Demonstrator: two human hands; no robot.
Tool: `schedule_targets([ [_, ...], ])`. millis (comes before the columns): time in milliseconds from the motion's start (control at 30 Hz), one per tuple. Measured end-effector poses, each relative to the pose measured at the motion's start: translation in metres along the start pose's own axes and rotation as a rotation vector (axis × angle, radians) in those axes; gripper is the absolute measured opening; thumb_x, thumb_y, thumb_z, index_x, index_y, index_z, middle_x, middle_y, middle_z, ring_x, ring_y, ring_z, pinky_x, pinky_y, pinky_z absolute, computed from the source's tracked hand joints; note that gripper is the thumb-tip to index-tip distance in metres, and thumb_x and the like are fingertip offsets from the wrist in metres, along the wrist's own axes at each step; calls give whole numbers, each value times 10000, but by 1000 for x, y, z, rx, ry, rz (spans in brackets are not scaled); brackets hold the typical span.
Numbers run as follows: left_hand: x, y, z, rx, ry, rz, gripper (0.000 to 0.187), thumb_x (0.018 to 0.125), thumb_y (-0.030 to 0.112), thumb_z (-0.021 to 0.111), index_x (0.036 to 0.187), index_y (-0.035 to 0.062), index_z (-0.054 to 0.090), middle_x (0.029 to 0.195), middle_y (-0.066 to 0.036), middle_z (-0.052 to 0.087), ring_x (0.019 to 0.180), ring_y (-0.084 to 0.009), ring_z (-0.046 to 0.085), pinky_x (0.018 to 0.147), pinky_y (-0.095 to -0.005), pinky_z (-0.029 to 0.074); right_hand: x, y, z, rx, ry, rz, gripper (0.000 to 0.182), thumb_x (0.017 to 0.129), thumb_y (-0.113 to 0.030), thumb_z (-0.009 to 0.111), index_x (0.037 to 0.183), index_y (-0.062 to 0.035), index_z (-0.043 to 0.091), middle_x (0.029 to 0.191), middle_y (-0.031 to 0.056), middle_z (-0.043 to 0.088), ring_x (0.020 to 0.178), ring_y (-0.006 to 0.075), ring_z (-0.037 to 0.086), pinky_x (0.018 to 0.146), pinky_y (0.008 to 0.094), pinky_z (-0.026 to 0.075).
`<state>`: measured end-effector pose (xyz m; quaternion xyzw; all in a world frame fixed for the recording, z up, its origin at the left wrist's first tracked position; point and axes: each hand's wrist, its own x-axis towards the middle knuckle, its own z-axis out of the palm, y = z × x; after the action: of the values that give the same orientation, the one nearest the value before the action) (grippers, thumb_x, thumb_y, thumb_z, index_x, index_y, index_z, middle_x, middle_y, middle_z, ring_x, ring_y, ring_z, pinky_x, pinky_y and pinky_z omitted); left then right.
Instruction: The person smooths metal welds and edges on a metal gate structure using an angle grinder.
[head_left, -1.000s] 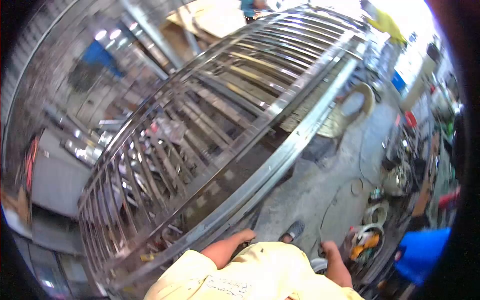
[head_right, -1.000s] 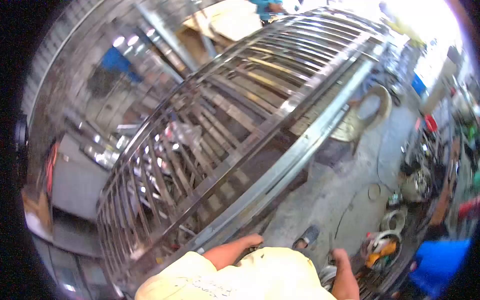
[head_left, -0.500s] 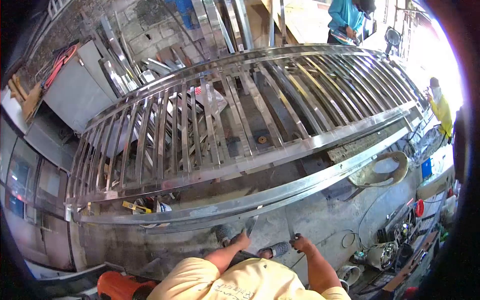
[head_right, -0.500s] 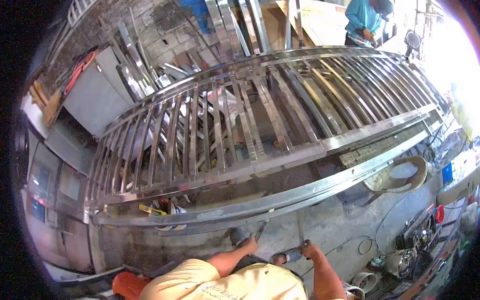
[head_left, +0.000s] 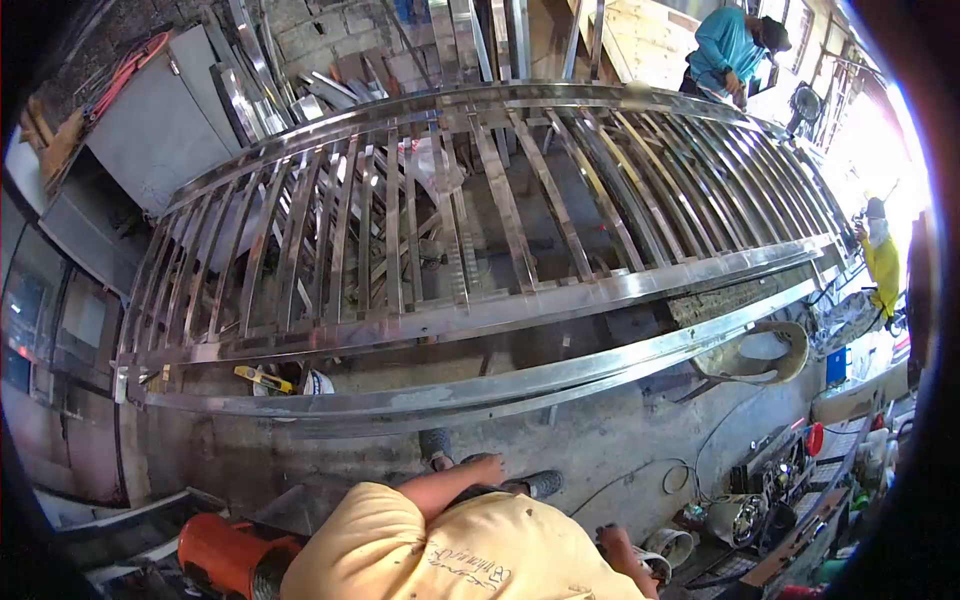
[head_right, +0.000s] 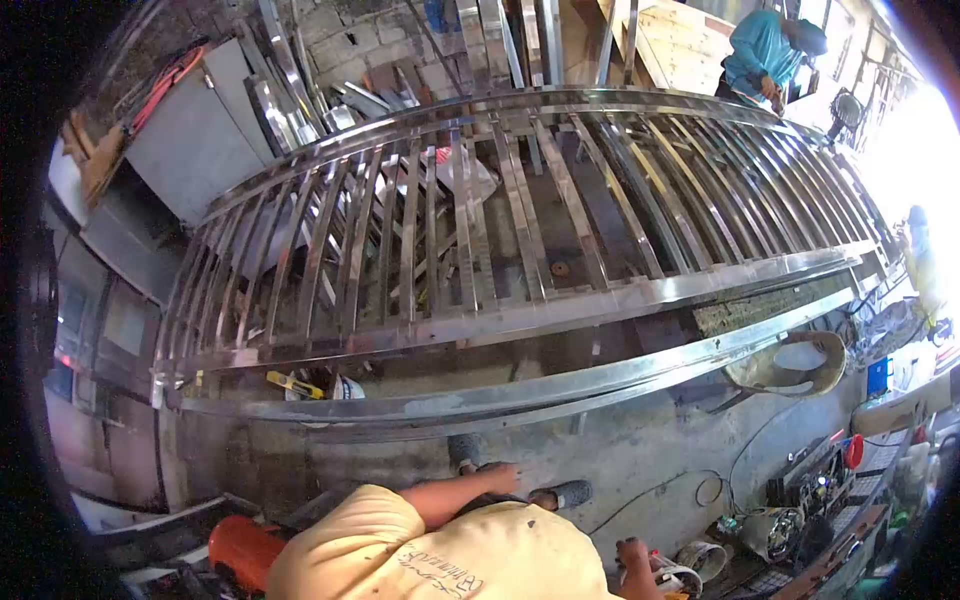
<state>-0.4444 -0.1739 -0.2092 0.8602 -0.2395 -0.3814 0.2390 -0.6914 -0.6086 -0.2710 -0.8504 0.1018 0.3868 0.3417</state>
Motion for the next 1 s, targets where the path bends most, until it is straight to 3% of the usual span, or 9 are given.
schedule_targets([
  [67, -17, -8, -7, -49, 47, -49, 400, 875, 320, 593, 1110, 1, 647, 1045, -267, 689, 1005, -445, 655, 861, -514, 526, -10, -3, -4, 128, 38, -30, 301, 965, -218, 593, 1186, -13, 588, 824, 156, 678, 634, 298, 687, 519, 449, 548],
  [133, -6, -48, 19, -106, 42, -10, 465, 872, 373, 613, 1184, 29, 637, 1085, -277, 683, 1016, -443, 661, 890, -510, 515, 0, -8, 6, 478, 107, 228, 323, 961, -206, 597, 1224, -20, 561, 821, 145, 663, 611, 301, 670, 507, 444, 543],
  [233, -37, -3, -49, -117, 51, -52, 498, 882, 395, 612, 1227, 37, 624, 1129, -278, 675, 1047, -434, 660, 911, -496, 512, 12, -7, 24, 997, 205, 632, 370, 955, -188, 602, 1280, -31, 520, 817, 129, 642, 576, 306, 645, 489, 436, 535],
  [367, -74, 96, -153, -297, 267, -43, 427, 928, 353, 600, 1266, 96, 639, 1135, -202, 694, 1024, -318, 675, 895, -417, 525, 33, -25, -3, 366, 293, 151, 249, 931, -177, 595, 1122, -22, 633, 787, 122, 656, 589, 257, 662, 473, 399, 533],
  [433, -74, 105, -164, -359, 484, 46, 372, 946, 305, 614, 1251, 98, 655, 1112, -183, 707, 990, -279, 686, 870, -376, 534, 28, -109, -55, 537, 329, 361, 287, 924, -210, 612, 1136, -22, 661, 841, 147, 695, 687, 282, 703, 564, 409, 563],
  [467, -64, 98, -167, -355, 632, 165, 332, 952, 290, 613, 1206, 85, 677, 1101, -209, 706, 984, -319, 696, 864, -382, 539, 85, -32, -24, 317, 370, 55, 362, 905, -270, 660, 1178, -32, 658, 946, 174, 714, 847, 324, 712, 727, 431, 572],
  [567, -91, 131, -230, -238, 931, 267, 235, 972, 180, 610, 1139, 35, 689, 983, -152, 716, 908, -262, 688, 812, -365, 540, 55, -148, -105, 165, 540, 163, 451, 904, -372, 646, 1226, -56, 653, 1220, 212, 669, 1112, 403, 634, 937, 472, 518],
  [767, -126, 71, -298, -16, 1191, -42, 251, 1008, 177, 533, 1117, -20, 645, 1034, -179, 660, 922, -325, 668, 791, -404, 528, 36, -292, -221, 159, 1096, -339, 263, 897, -271, 640, 1051, -59, 651, 950, 186, 660, 924, 404, 632, 801, 493, 510],
  [1000, -114, 19, -324, 276, 1204, -279, 227, 950, 184, 570, 1078, 12, 642, 1191, -152, 597, 1102, -369, 559, 949, -496, 447, 88, -413, -260, -217, 1186, -662, 311, 895, -312, 674, 1032, -35, 639, 975, 137, 639, 990, 353, 598, 903, 463, 467],
])
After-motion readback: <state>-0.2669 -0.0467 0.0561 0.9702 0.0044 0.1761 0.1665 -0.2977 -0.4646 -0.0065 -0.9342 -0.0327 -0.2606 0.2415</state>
